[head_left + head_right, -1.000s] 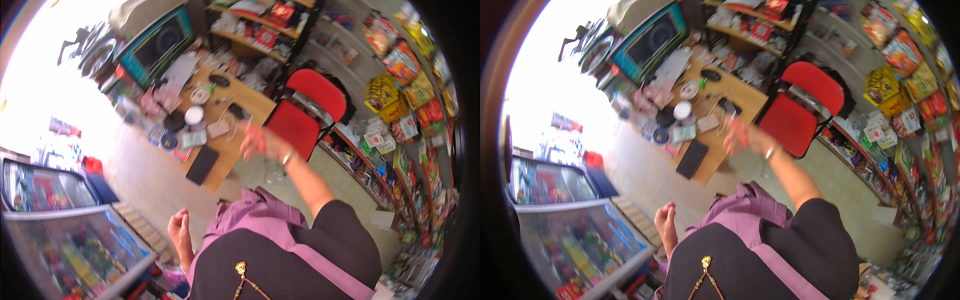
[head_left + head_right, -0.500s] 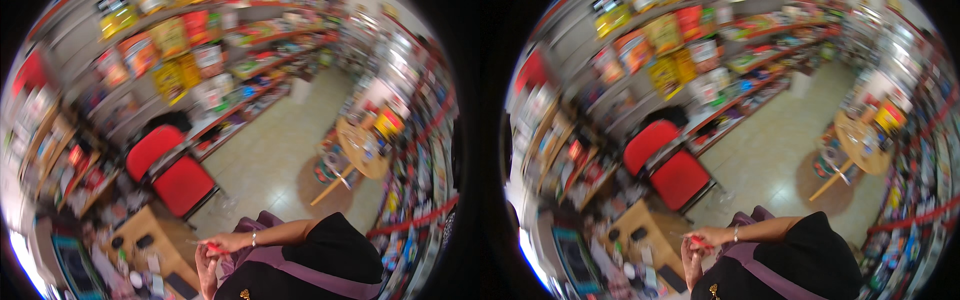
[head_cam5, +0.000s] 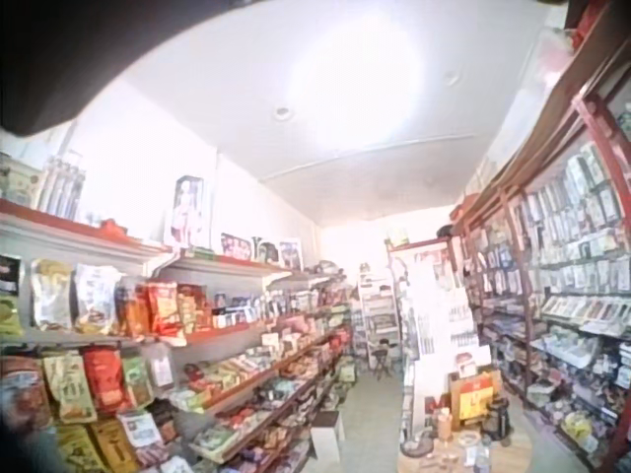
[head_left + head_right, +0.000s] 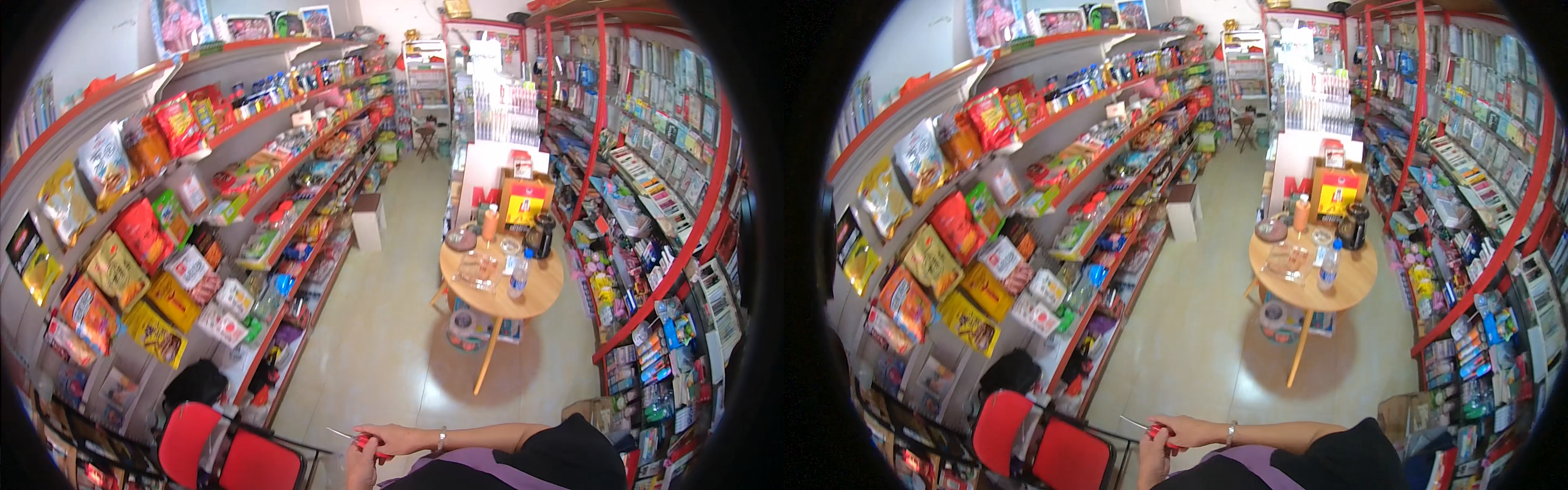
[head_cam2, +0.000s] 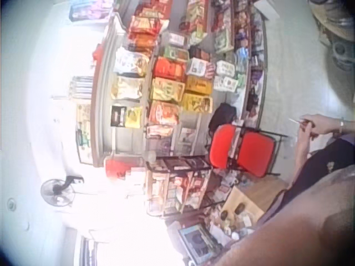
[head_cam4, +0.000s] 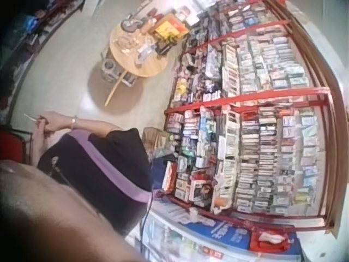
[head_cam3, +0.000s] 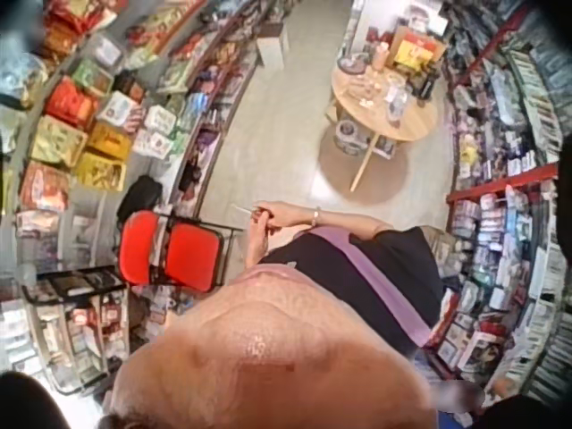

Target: The person unscrews the back cover of a small black electronic device, removes it to expose internal wiring, then retrieves a yellow cord from a shelf and cuts it with scissors. The person handles the device, screwdriver, scissors, and cord throughout the sequence.

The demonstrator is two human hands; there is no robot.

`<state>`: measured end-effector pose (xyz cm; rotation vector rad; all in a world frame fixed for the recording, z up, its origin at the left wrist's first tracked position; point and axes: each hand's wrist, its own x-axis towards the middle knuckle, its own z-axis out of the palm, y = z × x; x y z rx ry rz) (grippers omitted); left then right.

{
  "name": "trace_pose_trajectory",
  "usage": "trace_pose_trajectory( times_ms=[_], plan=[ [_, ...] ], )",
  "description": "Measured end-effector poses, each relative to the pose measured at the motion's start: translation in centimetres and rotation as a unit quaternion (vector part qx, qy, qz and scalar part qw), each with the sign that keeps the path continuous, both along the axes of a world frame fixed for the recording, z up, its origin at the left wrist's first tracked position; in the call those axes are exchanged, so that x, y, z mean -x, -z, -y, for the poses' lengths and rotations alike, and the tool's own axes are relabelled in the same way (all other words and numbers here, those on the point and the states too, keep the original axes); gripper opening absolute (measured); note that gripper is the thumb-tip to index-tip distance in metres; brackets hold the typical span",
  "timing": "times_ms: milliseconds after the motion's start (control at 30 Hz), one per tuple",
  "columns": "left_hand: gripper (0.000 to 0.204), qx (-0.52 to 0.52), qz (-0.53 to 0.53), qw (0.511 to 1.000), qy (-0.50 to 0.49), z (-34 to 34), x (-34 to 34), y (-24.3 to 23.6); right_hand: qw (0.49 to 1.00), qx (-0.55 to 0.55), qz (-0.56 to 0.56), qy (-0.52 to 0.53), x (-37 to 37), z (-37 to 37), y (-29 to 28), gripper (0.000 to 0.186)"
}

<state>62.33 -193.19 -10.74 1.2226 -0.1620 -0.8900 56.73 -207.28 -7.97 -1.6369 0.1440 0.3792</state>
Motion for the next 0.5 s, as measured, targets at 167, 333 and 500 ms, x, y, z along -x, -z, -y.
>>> trace_pose_trajectory(
  times_ms=[167, 333, 500],
  plan=[
    [0.026, -0.087, 0.178, 0.969, 0.146, 10.1, -6.4, -0.7, 0.995, -0.009, 0.030, -0.090, -4.7, 12.3, -2.6, 0.066],
    [0.033, 0.001, 0.077, 0.996, 0.047, 12.1, -12.8, 0.1, 0.986, -0.027, 0.162, -0.029, -12.9, 17.6, 0.5, 0.038],
    [0.017, 0.078, -0.052, 0.995, -0.037, 13.8, -24.2, 0.3, 0.981, 0.130, 0.076, 0.126, -23.1, 22.2, -0.7, 0.047]
  ],
)
